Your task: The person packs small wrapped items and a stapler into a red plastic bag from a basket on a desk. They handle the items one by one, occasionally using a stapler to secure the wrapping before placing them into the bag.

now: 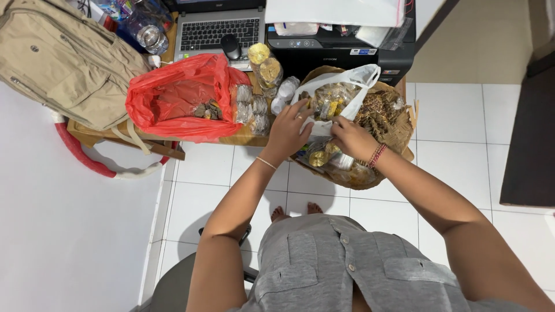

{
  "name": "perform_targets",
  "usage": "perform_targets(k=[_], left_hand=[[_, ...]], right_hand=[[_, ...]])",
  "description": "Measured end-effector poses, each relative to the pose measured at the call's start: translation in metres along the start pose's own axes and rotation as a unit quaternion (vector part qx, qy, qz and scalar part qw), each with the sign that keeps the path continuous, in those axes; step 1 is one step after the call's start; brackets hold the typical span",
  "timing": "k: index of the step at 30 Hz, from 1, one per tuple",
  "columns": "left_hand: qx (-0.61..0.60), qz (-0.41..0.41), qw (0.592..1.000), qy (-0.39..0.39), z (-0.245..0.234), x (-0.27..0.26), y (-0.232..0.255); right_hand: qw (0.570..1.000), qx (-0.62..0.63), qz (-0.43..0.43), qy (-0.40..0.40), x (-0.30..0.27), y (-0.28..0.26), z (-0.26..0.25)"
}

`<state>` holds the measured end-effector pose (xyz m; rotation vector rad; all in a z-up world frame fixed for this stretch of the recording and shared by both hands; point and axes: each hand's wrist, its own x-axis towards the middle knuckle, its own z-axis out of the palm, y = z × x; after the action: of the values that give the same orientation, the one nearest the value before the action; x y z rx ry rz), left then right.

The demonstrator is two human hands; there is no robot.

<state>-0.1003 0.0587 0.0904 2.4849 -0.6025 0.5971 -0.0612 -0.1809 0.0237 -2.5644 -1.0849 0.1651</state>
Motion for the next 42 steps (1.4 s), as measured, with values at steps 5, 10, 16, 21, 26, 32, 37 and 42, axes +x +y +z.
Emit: perform_targets(k=[5, 10, 16, 21, 26, 32, 37, 42], left_hand=[[-0.051, 0.028, 0.998, 0.038, 0.014, -0.016, -0.017], [-0.100, 0.085, 0.983, 0.127, 0.015, -0.027, -0.017], [-0.080, 0.123, 0.974, 0.171, 0.038, -0.059, -0.031], [-0.032, 0.121, 0.991, 0.055, 0.082, -0.089, -0.059], [-0.034, 0.081, 0.996, -0.023, 0.085, -0.095, -0.078], [-0.042, 0.030, 0.994, -0.092, 0.083, -0.102, -0.090], [-0.039, 0.016, 0.994, -0.097, 0.074, -0.101, -0.095], [-0.094, 0.014, 0.989, -0.117, 0.063, -0.103, -0.099]], right_hand=[[0.980, 0.131, -0.037, 0.142, -0.012, 0.020, -0.011], [0.875, 0.294, 0.115, 0.367, -0.050, 0.033, -0.038], [0.757, 0.227, 0.373, 0.485, -0.076, 0.059, -0.008], [0.750, 0.233, 0.476, 0.396, -0.055, 0.042, 0.021], [0.793, 0.115, 0.449, 0.396, -0.062, 0.006, 0.019], [0.920, 0.012, 0.217, 0.328, -0.045, -0.051, 0.060], [0.977, 0.053, 0.151, 0.143, 0.000, -0.072, 0.089], [0.981, -0.124, 0.147, 0.014, 0.023, -0.059, 0.127]])
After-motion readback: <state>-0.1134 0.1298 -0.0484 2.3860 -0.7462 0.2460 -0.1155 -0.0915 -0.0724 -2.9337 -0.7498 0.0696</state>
